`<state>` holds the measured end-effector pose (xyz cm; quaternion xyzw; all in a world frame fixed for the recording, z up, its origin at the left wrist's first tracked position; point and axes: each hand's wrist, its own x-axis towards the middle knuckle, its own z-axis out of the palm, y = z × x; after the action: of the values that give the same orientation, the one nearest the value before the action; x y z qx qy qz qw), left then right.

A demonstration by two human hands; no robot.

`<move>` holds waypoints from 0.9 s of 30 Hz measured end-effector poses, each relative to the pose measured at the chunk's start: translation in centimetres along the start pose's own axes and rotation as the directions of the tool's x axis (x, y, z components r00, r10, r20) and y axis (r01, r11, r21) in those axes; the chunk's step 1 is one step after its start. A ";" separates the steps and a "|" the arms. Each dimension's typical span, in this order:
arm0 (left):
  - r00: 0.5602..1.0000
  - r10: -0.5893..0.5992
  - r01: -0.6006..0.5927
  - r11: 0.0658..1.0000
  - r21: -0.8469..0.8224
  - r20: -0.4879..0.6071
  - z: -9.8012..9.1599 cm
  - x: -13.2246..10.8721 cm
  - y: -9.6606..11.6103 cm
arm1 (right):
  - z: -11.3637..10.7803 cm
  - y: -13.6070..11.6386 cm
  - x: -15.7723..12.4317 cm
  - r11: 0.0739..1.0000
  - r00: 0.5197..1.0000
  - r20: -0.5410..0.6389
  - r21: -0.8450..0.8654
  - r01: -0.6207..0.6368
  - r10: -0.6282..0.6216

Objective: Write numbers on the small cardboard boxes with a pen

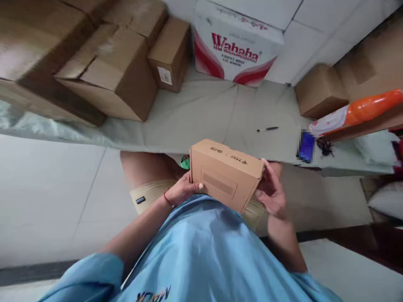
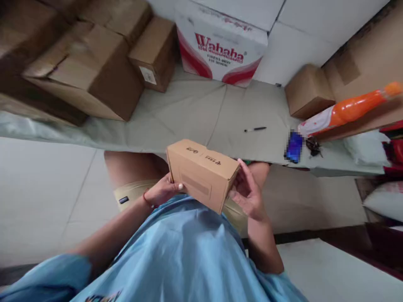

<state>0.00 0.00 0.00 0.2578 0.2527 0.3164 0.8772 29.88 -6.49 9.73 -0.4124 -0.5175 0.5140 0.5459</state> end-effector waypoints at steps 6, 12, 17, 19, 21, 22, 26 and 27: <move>0.998 0.008 -0.009 1.000 -0.017 -0.066 -1.2 -0.2 -0.8 | 0.3 0.3 0.7 1.000 0.998 -0.058 -0.027 0.004 -0.005; 0.998 -0.066 0.062 0.986 -0.155 -0.019 -1.7 0.2 -1.5 | 1.4 0.3 0.6 0.994 0.988 -0.112 -0.011 -0.106 0.104; 0.989 -0.131 0.143 0.954 -0.263 0.064 -1.2 0.4 -0.6 | 1.8 0.2 0.8 0.994 0.989 -0.095 0.019 -0.111 0.112; 0.978 -0.184 0.204 0.936 -0.287 0.095 -1.3 0.4 -0.4 | 1.7 0.2 0.9 0.992 0.988 -0.095 0.010 -0.124 0.125; 0.968 -0.226 0.250 0.916 -0.314 0.114 -1.3 0.4 -0.2 | 1.6 0.2 1.0 0.992 0.988 -0.093 0.005 -0.126 0.126; 0.966 -0.234 0.259 0.909 -0.326 0.112 -1.3 0.3 -0.2 | 1.6 0.3 1.0 0.993 0.989 -0.092 -0.003 -0.119 0.118; 0.962 -0.264 0.270 0.910 -0.314 0.062 -0.5 0.2 0.2 | 1.3 0.8 1.3 0.985 0.992 -0.126 -0.171 -0.040 0.019; 0.963 -0.268 0.265 0.919 -0.292 0.030 -0.2 0.1 0.4 | 1.0 0.9 1.3 0.967 0.989 -0.145 -0.255 -0.012 -0.026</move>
<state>-0.18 0.36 0.09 0.0862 0.2404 0.2295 0.9392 28.70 -5.20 9.17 -0.5140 -0.5393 0.4093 0.5268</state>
